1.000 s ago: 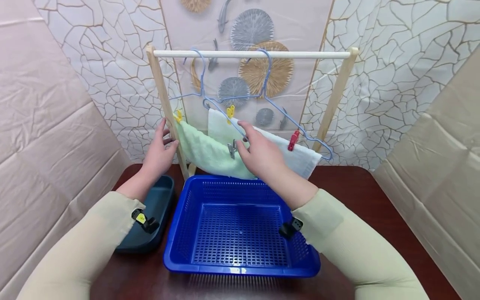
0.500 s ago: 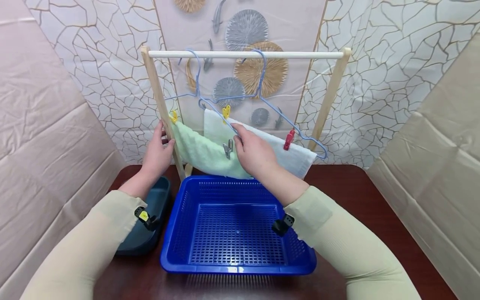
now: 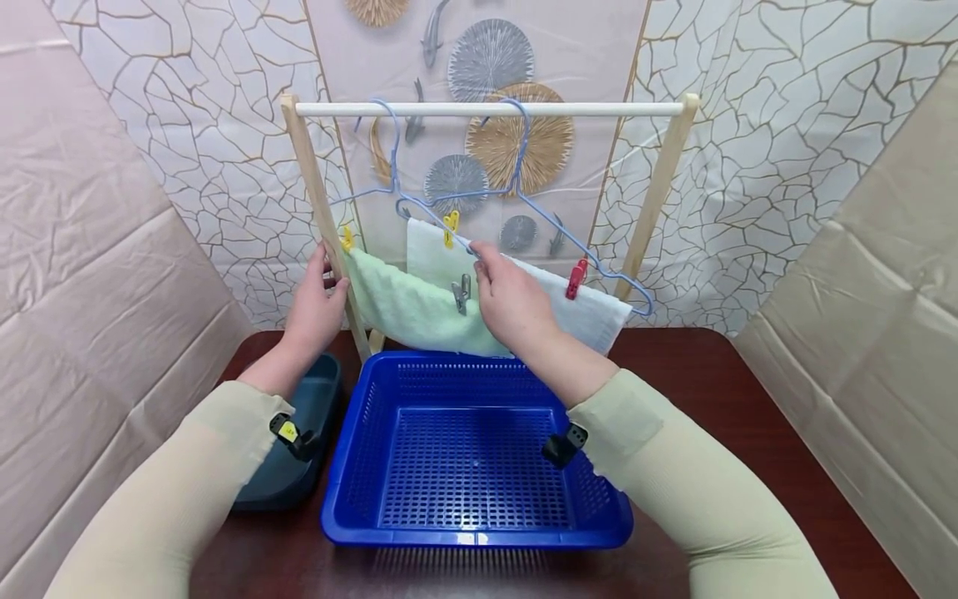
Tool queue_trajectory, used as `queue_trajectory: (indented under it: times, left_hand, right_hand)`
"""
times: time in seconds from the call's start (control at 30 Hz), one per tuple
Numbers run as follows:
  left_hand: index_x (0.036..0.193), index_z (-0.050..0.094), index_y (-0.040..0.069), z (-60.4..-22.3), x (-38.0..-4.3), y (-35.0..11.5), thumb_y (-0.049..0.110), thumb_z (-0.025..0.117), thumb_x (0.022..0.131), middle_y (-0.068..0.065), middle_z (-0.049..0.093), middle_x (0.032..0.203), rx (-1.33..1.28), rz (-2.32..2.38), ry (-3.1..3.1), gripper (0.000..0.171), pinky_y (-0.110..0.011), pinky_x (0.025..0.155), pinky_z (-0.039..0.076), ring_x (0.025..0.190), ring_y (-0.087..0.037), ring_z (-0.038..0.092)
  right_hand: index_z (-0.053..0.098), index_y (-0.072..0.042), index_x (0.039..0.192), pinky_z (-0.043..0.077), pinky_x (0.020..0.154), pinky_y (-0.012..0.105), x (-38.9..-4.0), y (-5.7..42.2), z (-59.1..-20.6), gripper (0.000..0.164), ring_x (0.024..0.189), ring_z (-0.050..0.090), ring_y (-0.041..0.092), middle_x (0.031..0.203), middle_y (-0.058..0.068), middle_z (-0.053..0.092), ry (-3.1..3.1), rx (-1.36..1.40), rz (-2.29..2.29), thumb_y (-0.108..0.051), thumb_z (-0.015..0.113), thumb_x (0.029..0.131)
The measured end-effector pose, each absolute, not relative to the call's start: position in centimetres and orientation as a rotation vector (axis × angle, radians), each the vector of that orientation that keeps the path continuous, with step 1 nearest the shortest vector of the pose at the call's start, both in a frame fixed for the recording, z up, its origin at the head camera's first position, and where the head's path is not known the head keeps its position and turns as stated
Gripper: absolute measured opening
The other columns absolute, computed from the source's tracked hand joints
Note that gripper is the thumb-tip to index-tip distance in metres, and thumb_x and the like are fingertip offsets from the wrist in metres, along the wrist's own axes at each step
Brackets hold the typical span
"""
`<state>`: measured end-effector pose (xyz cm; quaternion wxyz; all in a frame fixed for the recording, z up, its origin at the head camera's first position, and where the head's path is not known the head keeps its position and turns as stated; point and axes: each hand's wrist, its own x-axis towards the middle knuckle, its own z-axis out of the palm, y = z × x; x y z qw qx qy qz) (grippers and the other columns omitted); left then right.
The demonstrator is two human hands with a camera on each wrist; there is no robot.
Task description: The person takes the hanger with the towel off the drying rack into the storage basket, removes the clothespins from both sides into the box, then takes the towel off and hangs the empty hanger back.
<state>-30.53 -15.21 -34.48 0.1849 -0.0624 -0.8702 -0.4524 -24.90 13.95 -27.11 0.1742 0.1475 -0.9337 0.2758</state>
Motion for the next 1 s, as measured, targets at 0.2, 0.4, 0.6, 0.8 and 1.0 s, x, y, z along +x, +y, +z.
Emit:
queue_trajectory:
  times: [0.2,0.4,0.6,0.8,1.0]
  left_hand:
    - [0.159,0.006,0.034,-34.6,-30.4,-15.5,0.017,0.050,0.105,-0.015,0.044,0.148,-0.171,-1.240,-2.457,0.072,-0.052,0.085,0.054,0.127,-0.033,0.052]
    - [0.159,0.009,0.033,-34.7,-30.4,-15.4,0.016,0.050,0.104,-0.014,0.046,0.145,-0.174,-1.212,-2.454,0.071,-0.051,0.084,0.054,0.123,-0.033,0.054]
    - [0.160,0.009,0.027,-34.9,-30.7,-15.3,0.016,0.052,0.103,-0.016,0.046,0.143,-0.167,-1.148,-2.484,0.072,-0.048,0.085,0.054,0.122,-0.032,0.055]
    - [0.160,0.008,0.025,-35.0,-30.6,-15.4,0.017,0.050,0.104,-0.017,0.043,0.144,-0.172,-1.129,-2.482,0.070,-0.049,0.089,0.052,0.121,-0.033,0.056]
    - [0.160,0.008,0.025,-35.1,-30.6,-15.3,0.019,0.049,0.105,-0.018,0.041,0.145,-0.168,-1.113,-2.486,0.069,-0.049,0.089,0.052,0.120,-0.033,0.055]
  right_hand:
    - [0.049,-0.021,0.141,0.048,0.072,0.049,-24.7,14.2,-26.8,0.036,0.092,0.066,0.032,0.106,0.004,0.071,-2.624,0.377,0.783,-0.029,0.036,0.108]
    - [0.050,-0.021,0.139,0.046,0.071,0.048,-24.4,15.1,-26.4,0.035,0.086,0.064,0.030,0.104,0.004,0.071,-2.571,0.350,0.806,-0.029,0.036,0.108]
    - [0.049,-0.019,0.140,0.045,0.071,0.045,-23.9,16.5,-26.2,0.036,0.083,0.065,0.027,0.105,0.006,0.071,-2.562,0.326,0.830,-0.029,0.036,0.108]
    - [0.049,-0.019,0.141,0.044,0.071,0.044,-23.3,17.9,-26.1,0.036,0.082,0.067,0.026,0.103,0.006,0.071,-2.531,0.311,0.832,-0.029,0.037,0.108]
    - [0.051,-0.019,0.138,0.043,0.069,0.043,-22.3,18.9,-25.6,0.036,0.084,0.068,0.025,0.103,0.005,0.070,-2.505,0.308,0.851,-0.031,0.036,0.108]
